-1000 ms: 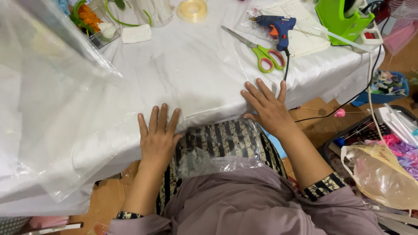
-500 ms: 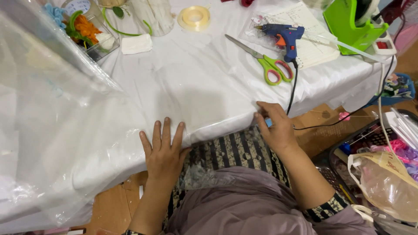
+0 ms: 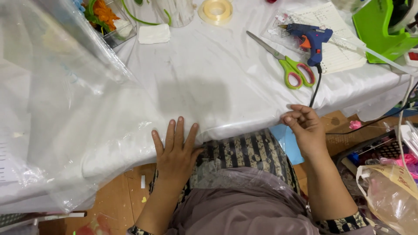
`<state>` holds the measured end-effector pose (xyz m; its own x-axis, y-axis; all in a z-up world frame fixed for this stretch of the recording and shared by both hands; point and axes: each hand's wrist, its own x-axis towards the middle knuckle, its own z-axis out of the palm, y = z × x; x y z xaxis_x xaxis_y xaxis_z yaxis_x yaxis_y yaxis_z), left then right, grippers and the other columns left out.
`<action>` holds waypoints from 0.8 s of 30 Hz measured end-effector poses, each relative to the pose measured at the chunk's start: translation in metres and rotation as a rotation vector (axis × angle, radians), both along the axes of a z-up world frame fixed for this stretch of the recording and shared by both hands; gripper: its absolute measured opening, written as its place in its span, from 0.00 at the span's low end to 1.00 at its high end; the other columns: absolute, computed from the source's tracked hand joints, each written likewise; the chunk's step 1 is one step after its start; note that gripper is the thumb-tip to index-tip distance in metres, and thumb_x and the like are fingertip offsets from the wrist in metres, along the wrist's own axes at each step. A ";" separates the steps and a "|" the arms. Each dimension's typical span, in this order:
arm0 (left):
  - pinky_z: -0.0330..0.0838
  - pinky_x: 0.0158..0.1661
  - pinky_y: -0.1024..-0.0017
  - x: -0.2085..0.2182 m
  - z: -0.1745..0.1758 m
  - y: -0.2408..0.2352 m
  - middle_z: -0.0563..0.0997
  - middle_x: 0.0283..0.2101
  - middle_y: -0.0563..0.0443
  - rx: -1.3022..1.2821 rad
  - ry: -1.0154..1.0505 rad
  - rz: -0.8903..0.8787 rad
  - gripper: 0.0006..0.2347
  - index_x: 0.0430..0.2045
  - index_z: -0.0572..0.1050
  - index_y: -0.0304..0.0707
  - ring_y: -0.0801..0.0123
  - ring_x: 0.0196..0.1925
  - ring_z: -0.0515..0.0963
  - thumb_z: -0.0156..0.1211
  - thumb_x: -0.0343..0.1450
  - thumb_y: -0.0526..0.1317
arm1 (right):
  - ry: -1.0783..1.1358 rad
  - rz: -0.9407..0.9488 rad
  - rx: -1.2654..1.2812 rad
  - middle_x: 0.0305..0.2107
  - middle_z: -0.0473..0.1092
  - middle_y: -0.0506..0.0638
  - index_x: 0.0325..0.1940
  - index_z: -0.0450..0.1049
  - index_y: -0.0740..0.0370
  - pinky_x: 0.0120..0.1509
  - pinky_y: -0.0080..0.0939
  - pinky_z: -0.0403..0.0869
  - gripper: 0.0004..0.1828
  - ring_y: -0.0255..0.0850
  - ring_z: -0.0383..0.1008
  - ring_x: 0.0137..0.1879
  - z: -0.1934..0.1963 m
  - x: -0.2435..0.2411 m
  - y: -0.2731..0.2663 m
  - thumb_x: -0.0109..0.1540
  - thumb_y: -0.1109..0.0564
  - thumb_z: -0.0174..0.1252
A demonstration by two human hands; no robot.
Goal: The person wraps a white cylindrical object with clear plastic film and secures it with a cream-colored ribbon. They then use a hot glue gun to apply adhesive to the ribbon and press it onto the cylinder. The person handles the cylinder, plastic film, ribbon, and glue gun throughout the process.
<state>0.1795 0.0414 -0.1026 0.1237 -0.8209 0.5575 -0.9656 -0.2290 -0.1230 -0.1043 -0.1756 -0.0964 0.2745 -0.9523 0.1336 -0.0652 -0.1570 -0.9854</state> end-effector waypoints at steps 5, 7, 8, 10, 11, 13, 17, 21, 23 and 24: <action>0.42 0.71 0.32 0.002 -0.008 0.003 0.59 0.74 0.40 0.036 -0.019 0.006 0.38 0.72 0.58 0.54 0.47 0.78 0.54 0.69 0.67 0.59 | 0.373 -0.038 -0.703 0.43 0.73 0.64 0.57 0.73 0.75 0.51 0.45 0.77 0.19 0.51 0.76 0.46 0.043 -0.003 -0.005 0.66 0.66 0.69; 0.48 0.70 0.32 0.000 -0.008 0.007 0.53 0.77 0.41 0.107 -0.042 0.024 0.40 0.74 0.52 0.54 0.48 0.78 0.51 0.69 0.71 0.61 | 0.375 0.012 -0.898 0.48 0.68 0.69 0.58 0.70 0.78 0.53 0.49 0.76 0.18 0.54 0.72 0.47 0.066 0.010 -0.008 0.69 0.65 0.66; 0.47 0.70 0.31 -0.001 -0.007 0.008 0.53 0.77 0.41 0.113 -0.027 0.018 0.41 0.74 0.52 0.54 0.48 0.79 0.51 0.71 0.70 0.59 | 0.382 0.114 -0.884 0.47 0.71 0.65 0.56 0.72 0.74 0.56 0.49 0.75 0.14 0.53 0.73 0.51 0.075 0.021 -0.011 0.69 0.65 0.66; 0.46 0.70 0.31 -0.003 -0.008 0.007 0.52 0.77 0.40 0.119 -0.013 0.016 0.42 0.74 0.52 0.54 0.48 0.79 0.51 0.74 0.69 0.58 | 0.383 0.217 -0.870 0.47 0.74 0.61 0.54 0.75 0.71 0.59 0.48 0.73 0.11 0.53 0.73 0.54 0.086 0.053 -0.015 0.68 0.66 0.65; 0.40 0.70 0.30 -0.004 -0.011 0.006 0.58 0.74 0.39 0.041 -0.010 0.013 0.38 0.72 0.57 0.54 0.46 0.78 0.54 0.69 0.68 0.57 | 0.379 0.293 -0.901 0.44 0.75 0.57 0.53 0.78 0.66 0.55 0.47 0.75 0.13 0.51 0.76 0.49 0.089 0.075 -0.016 0.64 0.65 0.68; 0.35 0.70 0.30 -0.006 -0.015 0.003 0.64 0.72 0.38 -0.043 -0.011 0.010 0.34 0.70 0.63 0.54 0.44 0.76 0.56 0.65 0.67 0.55 | 0.372 0.367 -0.938 0.41 0.76 0.53 0.51 0.81 0.61 0.50 0.47 0.77 0.15 0.49 0.78 0.43 0.098 0.114 -0.017 0.60 0.64 0.70; 0.34 0.69 0.29 -0.009 -0.013 0.001 0.63 0.72 0.37 -0.045 -0.011 0.032 0.37 0.70 0.63 0.53 0.43 0.76 0.56 0.68 0.64 0.55 | 0.725 0.608 -0.779 0.43 0.77 0.60 0.54 0.80 0.66 0.52 0.50 0.77 0.13 0.54 0.78 0.48 0.106 0.182 -0.017 0.65 0.62 0.60; 0.32 0.69 0.28 -0.009 -0.008 0.001 0.63 0.72 0.36 -0.041 0.016 0.021 0.42 0.69 0.65 0.52 0.43 0.76 0.56 0.76 0.56 0.52 | 1.048 0.591 -0.640 0.42 0.78 0.51 0.51 0.82 0.57 0.50 0.44 0.77 0.11 0.45 0.77 0.48 0.083 0.223 -0.028 0.67 0.56 0.59; 0.33 0.69 0.28 -0.009 -0.009 0.002 0.63 0.72 0.36 -0.046 0.024 0.022 0.42 0.69 0.65 0.52 0.43 0.76 0.56 0.76 0.56 0.52 | 1.040 0.580 -0.662 0.41 0.77 0.51 0.49 0.82 0.58 0.50 0.43 0.77 0.10 0.45 0.77 0.47 0.076 0.227 -0.029 0.66 0.57 0.59; 0.33 0.69 0.28 -0.010 -0.010 0.001 0.63 0.72 0.36 -0.052 0.034 0.017 0.42 0.69 0.64 0.51 0.43 0.76 0.56 0.75 0.57 0.52 | 1.035 0.566 -0.682 0.40 0.77 0.50 0.48 0.82 0.58 0.49 0.43 0.77 0.09 0.44 0.77 0.46 0.073 0.227 -0.030 0.66 0.57 0.59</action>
